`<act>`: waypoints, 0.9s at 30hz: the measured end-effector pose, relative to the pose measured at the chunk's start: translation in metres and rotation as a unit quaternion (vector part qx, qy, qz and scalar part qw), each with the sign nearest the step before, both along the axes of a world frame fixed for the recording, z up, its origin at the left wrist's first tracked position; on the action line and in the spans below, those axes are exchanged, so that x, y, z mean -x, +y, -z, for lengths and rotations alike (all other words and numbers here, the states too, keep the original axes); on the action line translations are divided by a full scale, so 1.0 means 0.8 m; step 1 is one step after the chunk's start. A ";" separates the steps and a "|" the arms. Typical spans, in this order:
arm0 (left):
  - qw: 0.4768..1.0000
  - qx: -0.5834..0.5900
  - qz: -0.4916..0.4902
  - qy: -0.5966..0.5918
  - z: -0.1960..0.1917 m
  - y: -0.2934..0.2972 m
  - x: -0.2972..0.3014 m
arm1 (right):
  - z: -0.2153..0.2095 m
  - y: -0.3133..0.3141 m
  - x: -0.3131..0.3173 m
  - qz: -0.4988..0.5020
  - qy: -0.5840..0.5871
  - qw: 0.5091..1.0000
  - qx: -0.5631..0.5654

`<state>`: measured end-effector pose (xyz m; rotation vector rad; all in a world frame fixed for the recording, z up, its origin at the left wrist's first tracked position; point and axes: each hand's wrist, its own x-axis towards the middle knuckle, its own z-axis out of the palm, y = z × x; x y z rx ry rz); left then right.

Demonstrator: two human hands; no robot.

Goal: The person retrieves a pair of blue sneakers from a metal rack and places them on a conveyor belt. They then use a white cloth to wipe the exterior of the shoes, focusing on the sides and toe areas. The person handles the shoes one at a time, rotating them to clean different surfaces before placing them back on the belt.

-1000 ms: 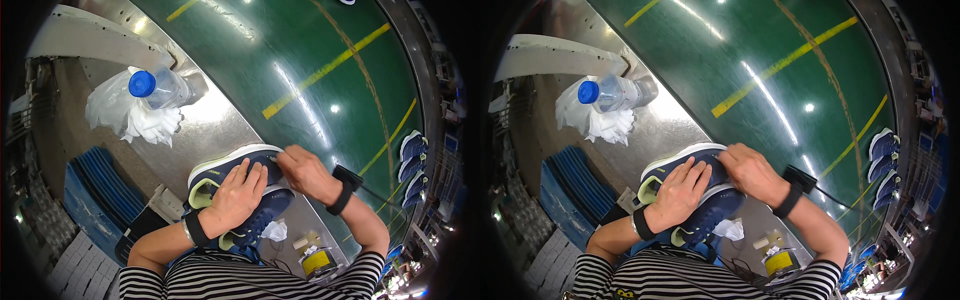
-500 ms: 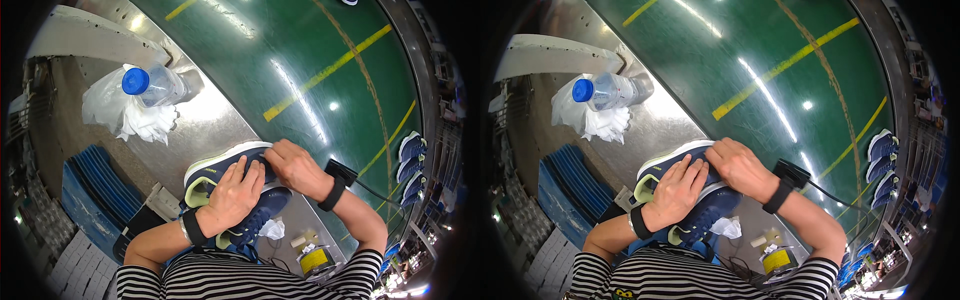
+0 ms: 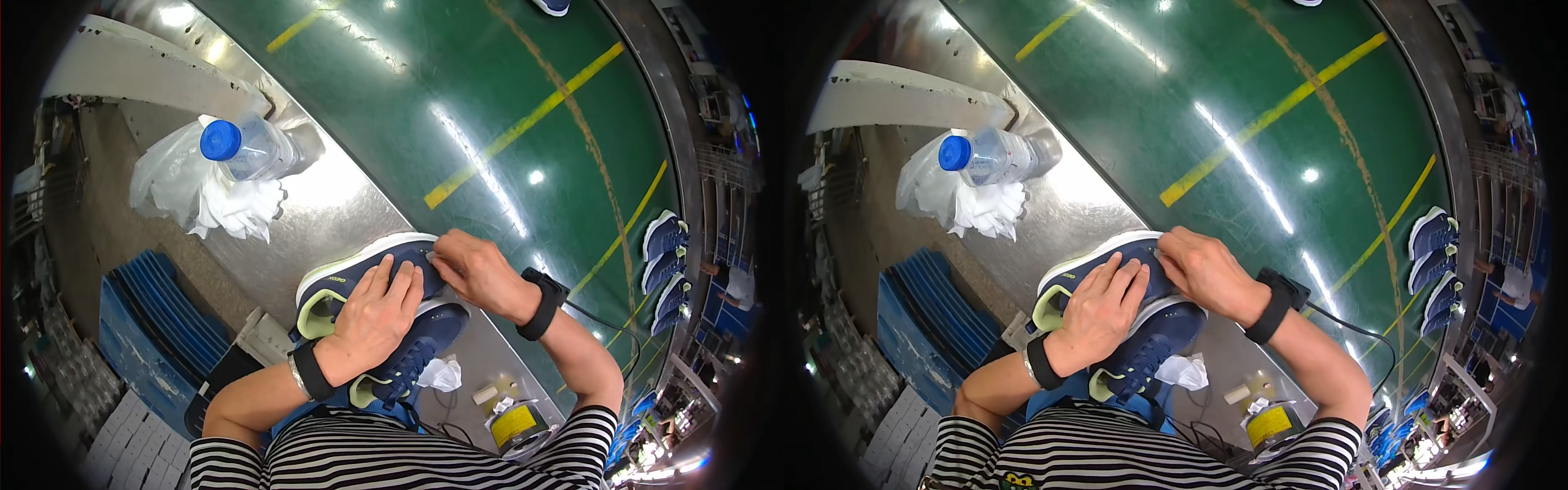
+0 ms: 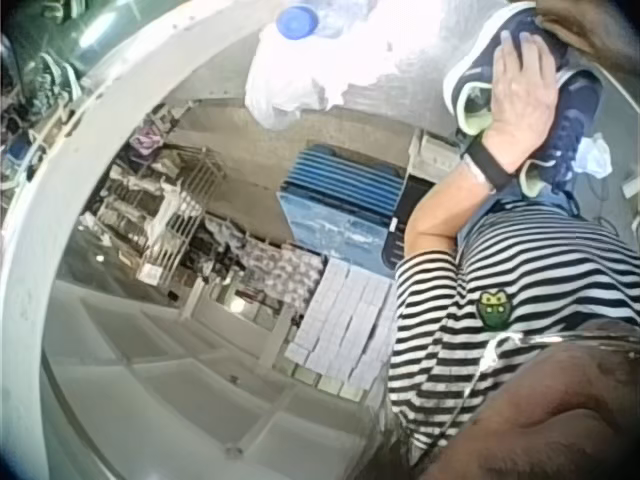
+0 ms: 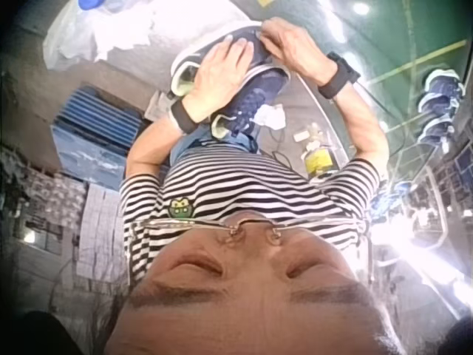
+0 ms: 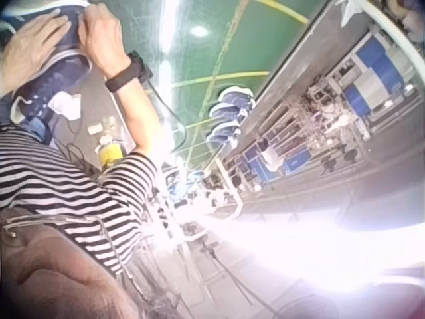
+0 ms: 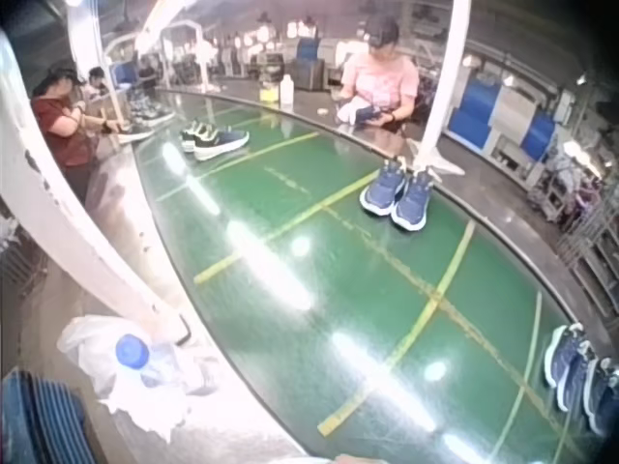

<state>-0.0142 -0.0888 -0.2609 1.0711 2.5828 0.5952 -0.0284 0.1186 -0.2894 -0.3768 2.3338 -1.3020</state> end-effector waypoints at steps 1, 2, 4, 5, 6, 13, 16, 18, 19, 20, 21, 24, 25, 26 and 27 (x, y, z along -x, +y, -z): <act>1.000 0.000 0.001 0.000 -0.001 0.000 0.001 | 0.001 -0.004 0.006 -0.013 0.017 1.000 -0.008; 1.000 0.004 0.003 0.002 0.000 0.000 0.001 | 0.002 -0.008 0.009 -0.025 0.034 0.999 -0.016; 1.000 0.010 0.005 0.007 0.000 0.000 0.001 | 0.007 -0.014 0.007 -0.022 0.041 0.999 -0.015; 1.000 0.008 0.007 0.006 0.000 0.000 0.001 | 0.009 -0.015 0.007 -0.021 0.045 0.999 -0.016; 1.000 0.006 0.008 0.005 0.000 0.001 0.000 | 0.006 -0.011 0.007 -0.031 0.043 0.998 -0.019; 1.000 0.015 0.013 0.001 0.000 0.000 0.000 | 0.005 -0.015 0.013 -0.054 0.027 0.998 -0.018; 1.000 0.010 0.016 -0.001 -0.001 -0.001 0.001 | 0.001 -0.010 0.017 -0.065 0.013 0.998 -0.017; 1.000 0.009 0.016 -0.004 -0.003 -0.002 0.001 | -0.005 -0.002 0.019 -0.084 0.004 0.996 -0.023; 1.000 0.010 0.018 -0.005 -0.004 -0.002 0.002 | -0.007 0.002 0.019 -0.089 0.001 0.996 -0.030; 1.000 0.011 0.020 -0.007 -0.004 -0.001 0.002 | -0.007 0.004 0.019 -0.095 -0.001 0.995 -0.037; 1.000 0.014 0.020 -0.007 -0.004 -0.001 0.002 | -0.002 -0.001 0.017 -0.080 0.004 0.996 -0.029; 1.000 0.013 0.025 -0.005 -0.003 0.002 0.002 | 0.007 -0.014 0.015 -0.056 0.010 0.998 -0.017; 1.000 0.010 0.025 -0.008 -0.002 0.001 0.002 | 0.004 -0.012 0.018 -0.068 0.000 0.998 -0.018; 1.000 0.006 0.025 -0.010 -0.002 0.000 0.002 | 0.001 -0.009 0.021 -0.079 -0.010 0.997 -0.018; 1.000 0.009 0.024 -0.009 -0.002 -0.001 0.001 | -0.002 -0.001 0.023 -0.106 -0.019 0.994 -0.031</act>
